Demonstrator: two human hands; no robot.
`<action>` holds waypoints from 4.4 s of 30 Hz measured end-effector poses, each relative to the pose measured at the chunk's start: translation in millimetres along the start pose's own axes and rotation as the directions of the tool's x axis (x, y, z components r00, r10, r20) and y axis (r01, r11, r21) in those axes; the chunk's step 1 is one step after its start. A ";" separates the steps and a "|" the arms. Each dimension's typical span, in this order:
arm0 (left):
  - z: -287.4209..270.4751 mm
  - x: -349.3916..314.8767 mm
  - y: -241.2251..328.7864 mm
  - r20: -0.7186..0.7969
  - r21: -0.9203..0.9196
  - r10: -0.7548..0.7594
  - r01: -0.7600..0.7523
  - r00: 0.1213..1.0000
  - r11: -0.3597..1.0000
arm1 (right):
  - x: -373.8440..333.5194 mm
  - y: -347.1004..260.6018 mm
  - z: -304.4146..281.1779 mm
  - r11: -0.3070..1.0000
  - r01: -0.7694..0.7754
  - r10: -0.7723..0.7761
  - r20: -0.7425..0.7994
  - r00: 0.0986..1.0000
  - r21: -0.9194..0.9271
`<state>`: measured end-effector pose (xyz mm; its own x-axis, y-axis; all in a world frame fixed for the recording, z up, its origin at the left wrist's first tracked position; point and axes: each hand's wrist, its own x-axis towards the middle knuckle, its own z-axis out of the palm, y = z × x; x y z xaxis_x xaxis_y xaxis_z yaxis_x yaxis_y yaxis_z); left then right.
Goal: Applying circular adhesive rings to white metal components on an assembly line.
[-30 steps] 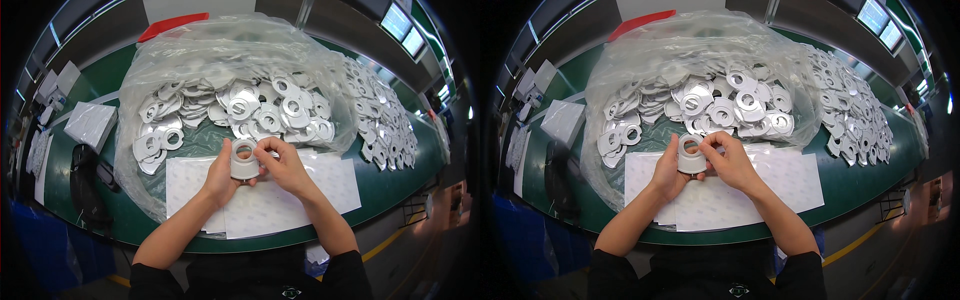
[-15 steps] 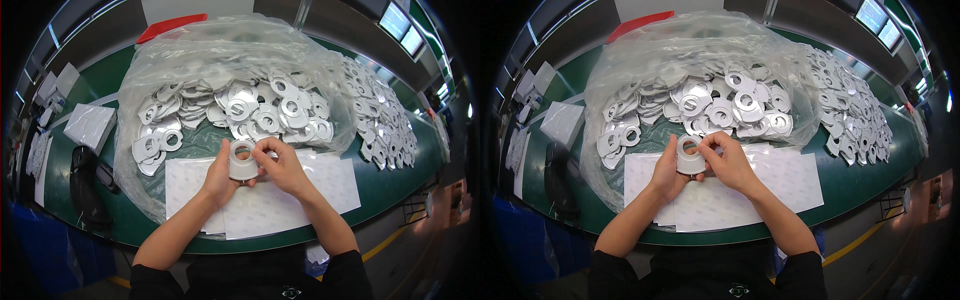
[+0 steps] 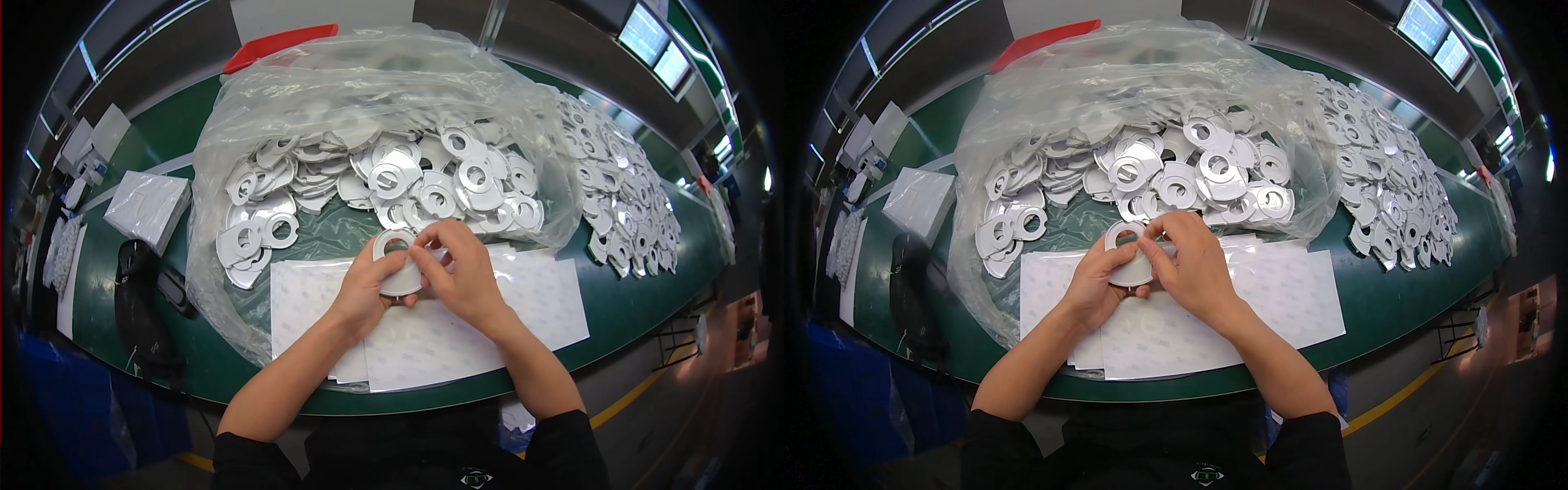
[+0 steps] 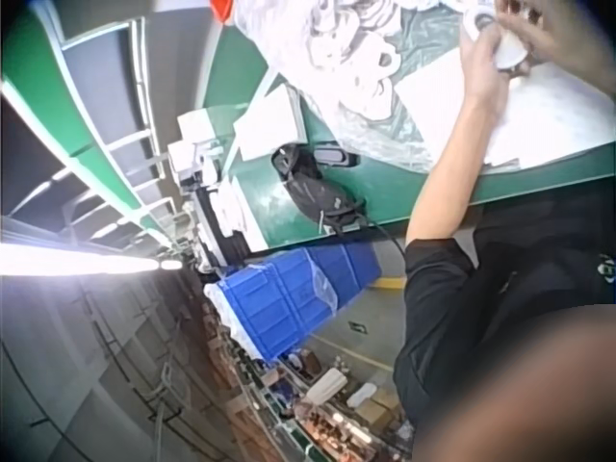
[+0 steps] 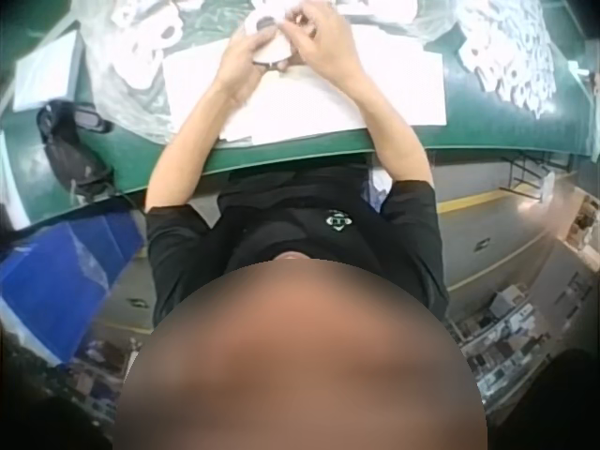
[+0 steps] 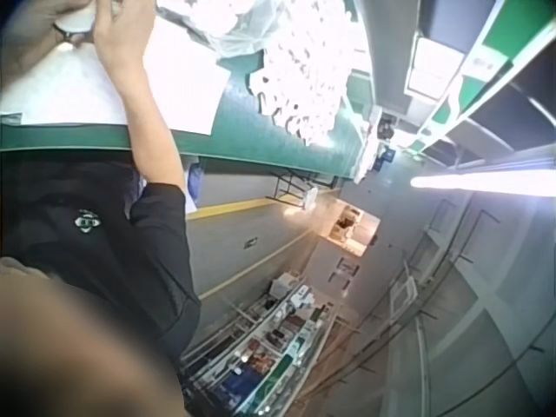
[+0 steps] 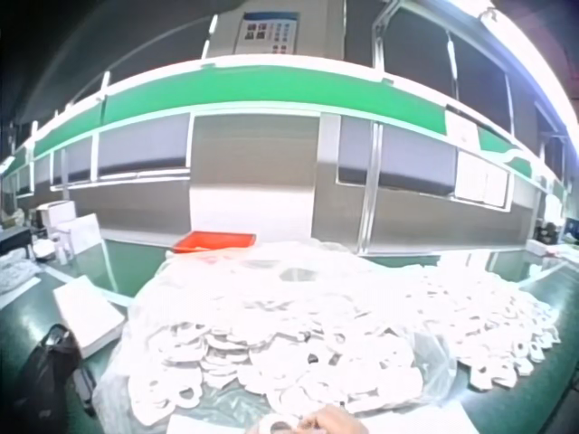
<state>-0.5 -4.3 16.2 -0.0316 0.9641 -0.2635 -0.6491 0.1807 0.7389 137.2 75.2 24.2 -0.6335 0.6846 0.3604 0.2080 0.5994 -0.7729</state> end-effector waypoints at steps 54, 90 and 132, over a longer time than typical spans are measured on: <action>-2.1 0.9 -2.6 0.160 0.173 0.193 -0.220 0.968 0.960 | 20.9 38.5 -100.5 0.910 -0.255 0.346 -0.258 0.902 0.328; -53.4 28.7 14.9 -0.216 0.385 0.557 -0.454 0.802 0.803 | -389.4 84.2 -234.3 0.697 -0.501 0.690 -0.669 0.275 0.513; -76.7 -121.4 62.5 0.107 0.992 0.570 -0.050 0.815 -0.114 | -117.1 -16.6 -78.2 0.825 -0.307 0.183 -0.290 0.939 -0.474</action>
<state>-95.5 -124.9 46.8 -0.3146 0.9093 0.2724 0.8296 0.1239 0.5445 266.2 17.5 35.7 -0.3408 0.8729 0.3491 0.7195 0.4812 -0.5008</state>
